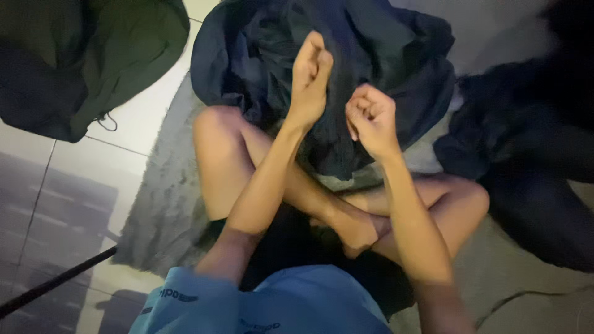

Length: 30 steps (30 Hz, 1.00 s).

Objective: The person sits on the floor and folds a dark blue piece of clothing into a compact rectangular shape. They then roll the folded item tightly and place it into a dark drawstring bag, securing the bag by pulling the drawstrings.

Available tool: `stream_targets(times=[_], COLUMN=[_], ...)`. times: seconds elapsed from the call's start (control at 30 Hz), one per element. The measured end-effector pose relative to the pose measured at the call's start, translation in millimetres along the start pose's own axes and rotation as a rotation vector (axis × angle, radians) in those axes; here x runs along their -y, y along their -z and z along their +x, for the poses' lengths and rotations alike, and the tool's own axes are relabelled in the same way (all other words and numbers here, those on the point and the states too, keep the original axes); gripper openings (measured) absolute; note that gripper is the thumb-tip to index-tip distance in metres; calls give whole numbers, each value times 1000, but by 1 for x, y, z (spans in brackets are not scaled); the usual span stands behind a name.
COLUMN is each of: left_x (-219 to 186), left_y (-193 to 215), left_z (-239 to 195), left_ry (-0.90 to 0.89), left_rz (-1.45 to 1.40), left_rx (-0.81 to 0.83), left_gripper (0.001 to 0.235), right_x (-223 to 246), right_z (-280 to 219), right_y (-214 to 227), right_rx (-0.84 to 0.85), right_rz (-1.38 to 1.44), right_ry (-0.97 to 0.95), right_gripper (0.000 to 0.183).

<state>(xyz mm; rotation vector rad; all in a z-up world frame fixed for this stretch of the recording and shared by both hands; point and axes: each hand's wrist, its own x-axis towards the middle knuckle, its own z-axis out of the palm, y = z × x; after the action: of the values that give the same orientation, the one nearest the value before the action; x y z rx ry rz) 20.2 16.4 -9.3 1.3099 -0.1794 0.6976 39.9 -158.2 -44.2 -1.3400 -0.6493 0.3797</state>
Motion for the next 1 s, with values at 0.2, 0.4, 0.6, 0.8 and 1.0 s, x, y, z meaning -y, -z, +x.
stream_targets(times=[0.2,0.4,0.6,0.8,1.0], left_x=[38,41,28,67,22], left_y=[-13,-16,-23,-16,-30], left_z=[-26,-68,-51,-60,-41], left_ry=[8,99,32,166,18], left_rz=[182,396,291,-16,384], left_rx=[-353,48,154,-20,-283], left_gripper=[28,38,40,57,33], right_x=[-34,29,17,21,2], right_z=[25,39,46,16,-14], right_y=[9,-4,25,20,15], right_rx=[-312,-216,-476,-321,-332], right_rz=[-198,-431,-684,-468,-530], right_ry=[46,240,414,82,82], right_gripper=[31,22,15,20,8])
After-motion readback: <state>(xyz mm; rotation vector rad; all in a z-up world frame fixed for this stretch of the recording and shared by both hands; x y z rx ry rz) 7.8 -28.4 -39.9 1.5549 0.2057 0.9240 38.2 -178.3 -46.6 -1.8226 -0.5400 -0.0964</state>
